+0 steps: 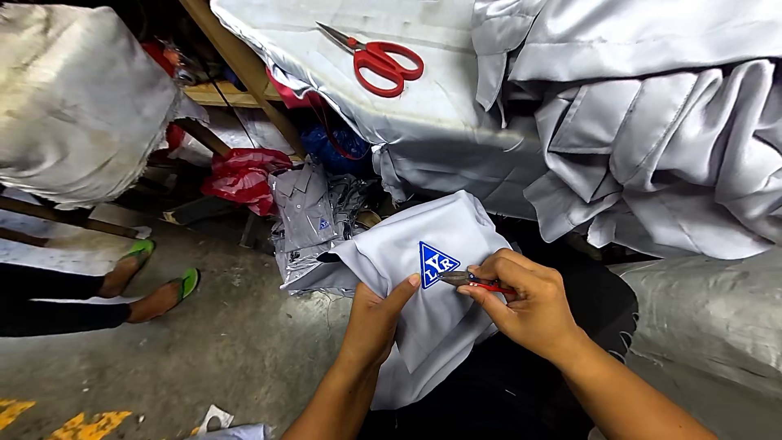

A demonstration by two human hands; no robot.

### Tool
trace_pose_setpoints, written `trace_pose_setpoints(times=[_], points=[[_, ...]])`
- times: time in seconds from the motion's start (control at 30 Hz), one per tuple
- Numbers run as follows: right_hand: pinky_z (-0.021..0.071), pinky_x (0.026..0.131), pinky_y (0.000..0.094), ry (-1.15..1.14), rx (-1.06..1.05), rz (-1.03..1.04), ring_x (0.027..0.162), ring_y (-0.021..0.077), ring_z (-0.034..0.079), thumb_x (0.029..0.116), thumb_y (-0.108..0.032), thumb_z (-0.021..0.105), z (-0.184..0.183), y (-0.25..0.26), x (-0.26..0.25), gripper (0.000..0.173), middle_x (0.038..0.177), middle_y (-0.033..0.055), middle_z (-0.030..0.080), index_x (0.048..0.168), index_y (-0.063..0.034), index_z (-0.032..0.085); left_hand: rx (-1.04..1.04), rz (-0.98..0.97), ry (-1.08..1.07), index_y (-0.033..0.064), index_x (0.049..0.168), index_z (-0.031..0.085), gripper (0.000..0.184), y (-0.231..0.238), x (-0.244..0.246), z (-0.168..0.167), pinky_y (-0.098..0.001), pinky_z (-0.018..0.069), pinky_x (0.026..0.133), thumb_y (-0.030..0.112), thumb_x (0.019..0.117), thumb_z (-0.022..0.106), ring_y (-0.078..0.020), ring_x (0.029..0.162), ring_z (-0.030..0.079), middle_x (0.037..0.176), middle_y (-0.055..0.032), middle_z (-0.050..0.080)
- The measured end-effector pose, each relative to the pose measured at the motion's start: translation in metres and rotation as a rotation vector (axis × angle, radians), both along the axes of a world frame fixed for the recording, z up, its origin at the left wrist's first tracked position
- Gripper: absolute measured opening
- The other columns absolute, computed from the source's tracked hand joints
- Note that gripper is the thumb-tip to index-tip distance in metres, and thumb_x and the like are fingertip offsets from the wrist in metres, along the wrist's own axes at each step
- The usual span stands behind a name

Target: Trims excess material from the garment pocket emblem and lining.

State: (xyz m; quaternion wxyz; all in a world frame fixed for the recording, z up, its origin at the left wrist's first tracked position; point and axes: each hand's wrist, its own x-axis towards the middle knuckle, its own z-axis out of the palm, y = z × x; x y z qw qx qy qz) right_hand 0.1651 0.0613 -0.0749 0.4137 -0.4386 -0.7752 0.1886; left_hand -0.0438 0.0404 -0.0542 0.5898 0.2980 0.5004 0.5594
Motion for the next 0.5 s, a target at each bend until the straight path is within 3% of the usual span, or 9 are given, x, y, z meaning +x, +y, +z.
trace_pose_setpoints(times=[0.27,0.5], points=[[0.0473,0.06,0.022,-0.053,0.024,0.008,0.069,0.009,0.061,0.0972,-0.028,0.068,-0.0012,0.0022,0.001,0.026,0.08,0.0066,0.069,0.089,-0.0037,0.075,-0.019,-0.005,-0.014,0.0017,0.104,0.06,0.017,0.0007,-0.0005,-0.0015,-0.027,0.0629,0.074,-0.01,0.092,0.059,-0.0103,0.077,0.074,0.085,-0.0037,0.075],[0.0442,0.061,0.0143,0.04,-0.072,0.06,0.069,0.0011,0.057,0.0948,-0.028,0.071,0.0,0.0048,0.0017,0.027,0.08,0.0045,0.068,0.09,-0.0018,0.074,-0.024,-0.006,-0.029,0.0018,0.108,0.058,0.019,0.0005,-0.0027,-0.0025,-0.0277,0.063,0.076,-0.01,0.0928,0.059,-0.0104,0.079,0.074,0.087,-0.0036,0.075]])
